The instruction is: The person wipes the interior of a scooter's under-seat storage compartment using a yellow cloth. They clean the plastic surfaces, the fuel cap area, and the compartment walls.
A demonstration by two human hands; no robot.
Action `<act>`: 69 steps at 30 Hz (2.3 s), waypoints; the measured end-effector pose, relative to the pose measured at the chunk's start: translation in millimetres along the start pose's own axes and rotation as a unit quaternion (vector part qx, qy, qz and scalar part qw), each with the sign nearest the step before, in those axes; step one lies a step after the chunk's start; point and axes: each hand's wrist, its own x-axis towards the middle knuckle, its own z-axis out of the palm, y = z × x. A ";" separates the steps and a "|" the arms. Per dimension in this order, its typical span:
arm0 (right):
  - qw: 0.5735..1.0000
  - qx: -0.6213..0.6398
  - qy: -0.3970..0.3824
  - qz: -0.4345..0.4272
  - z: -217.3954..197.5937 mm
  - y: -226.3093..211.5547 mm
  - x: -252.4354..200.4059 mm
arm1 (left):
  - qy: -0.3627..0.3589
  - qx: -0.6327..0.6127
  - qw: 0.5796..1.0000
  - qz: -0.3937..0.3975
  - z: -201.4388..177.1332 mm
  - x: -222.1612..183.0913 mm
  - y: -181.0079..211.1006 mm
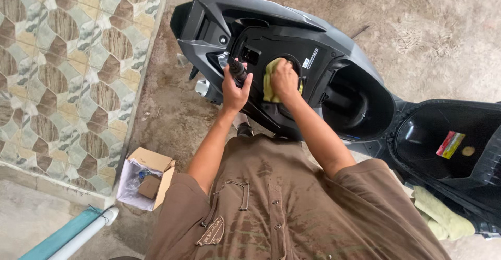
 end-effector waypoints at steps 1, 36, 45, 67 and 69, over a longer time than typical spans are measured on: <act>1.000 0.015 0.010 0.010 -1.0 0.9 -0.8 | -0.003 -0.007 1.000 -0.006 -0.8 -1.1 0.5; 0.920 0.131 -0.023 -0.368 -76.3 25.6 -34.6 | -0.019 0.106 0.991 0.076 4.4 13.7 12.2; 0.973 0.103 0.110 -0.177 -69.3 52.2 -71.7 | -0.029 0.109 0.992 0.060 4.3 14.9 12.1; 0.946 0.112 -0.003 -0.303 -79.8 13.8 -14.4 | -0.005 0.141 0.988 0.069 14.7 12.7 15.7; 0.952 0.102 -0.001 -0.290 -73.6 8.4 -13.3 | -0.008 0.147 0.987 0.070 12.2 12.2 15.7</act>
